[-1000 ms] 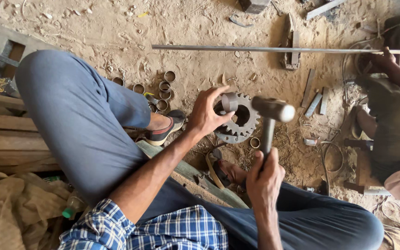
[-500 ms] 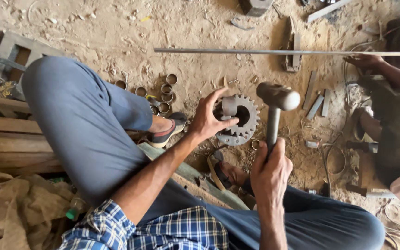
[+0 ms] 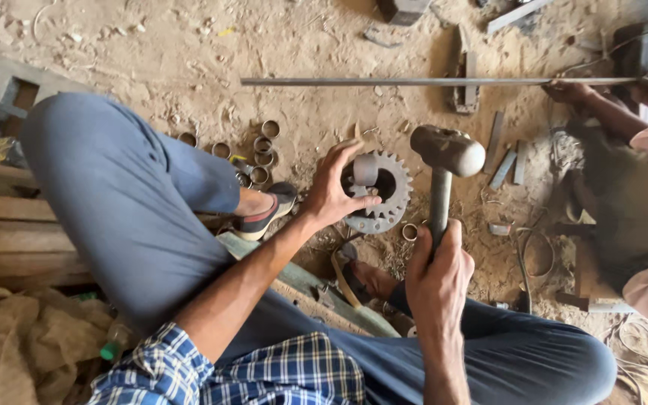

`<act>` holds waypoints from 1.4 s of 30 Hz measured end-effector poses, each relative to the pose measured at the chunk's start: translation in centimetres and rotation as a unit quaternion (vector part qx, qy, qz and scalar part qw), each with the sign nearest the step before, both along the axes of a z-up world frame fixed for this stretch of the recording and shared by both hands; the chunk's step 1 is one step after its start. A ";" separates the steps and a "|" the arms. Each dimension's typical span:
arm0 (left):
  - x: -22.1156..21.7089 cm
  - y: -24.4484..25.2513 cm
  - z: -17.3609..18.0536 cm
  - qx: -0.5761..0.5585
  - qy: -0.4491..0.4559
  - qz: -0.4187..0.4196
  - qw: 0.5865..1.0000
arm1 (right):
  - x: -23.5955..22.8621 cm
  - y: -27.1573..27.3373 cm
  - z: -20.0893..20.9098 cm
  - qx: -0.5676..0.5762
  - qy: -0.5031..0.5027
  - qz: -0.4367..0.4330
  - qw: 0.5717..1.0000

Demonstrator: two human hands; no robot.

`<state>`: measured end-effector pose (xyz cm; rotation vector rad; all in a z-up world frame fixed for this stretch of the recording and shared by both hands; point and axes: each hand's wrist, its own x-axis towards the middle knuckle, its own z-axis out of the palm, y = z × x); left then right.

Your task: The person sits cross-legged and uses a hammer to tap small metal rings onto a gear-like component. They repeatedly pick up rings, position them on the gear, and strike them into place while another person grinds metal in the background.

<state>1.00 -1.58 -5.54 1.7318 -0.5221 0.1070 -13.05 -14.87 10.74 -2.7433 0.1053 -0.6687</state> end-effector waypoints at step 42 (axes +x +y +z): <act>0.0 0.9 1.9 -0.003 0.057 -0.042 0.997 | 0.8 0.0 -4.0 0.070 0.087 0.049 0.993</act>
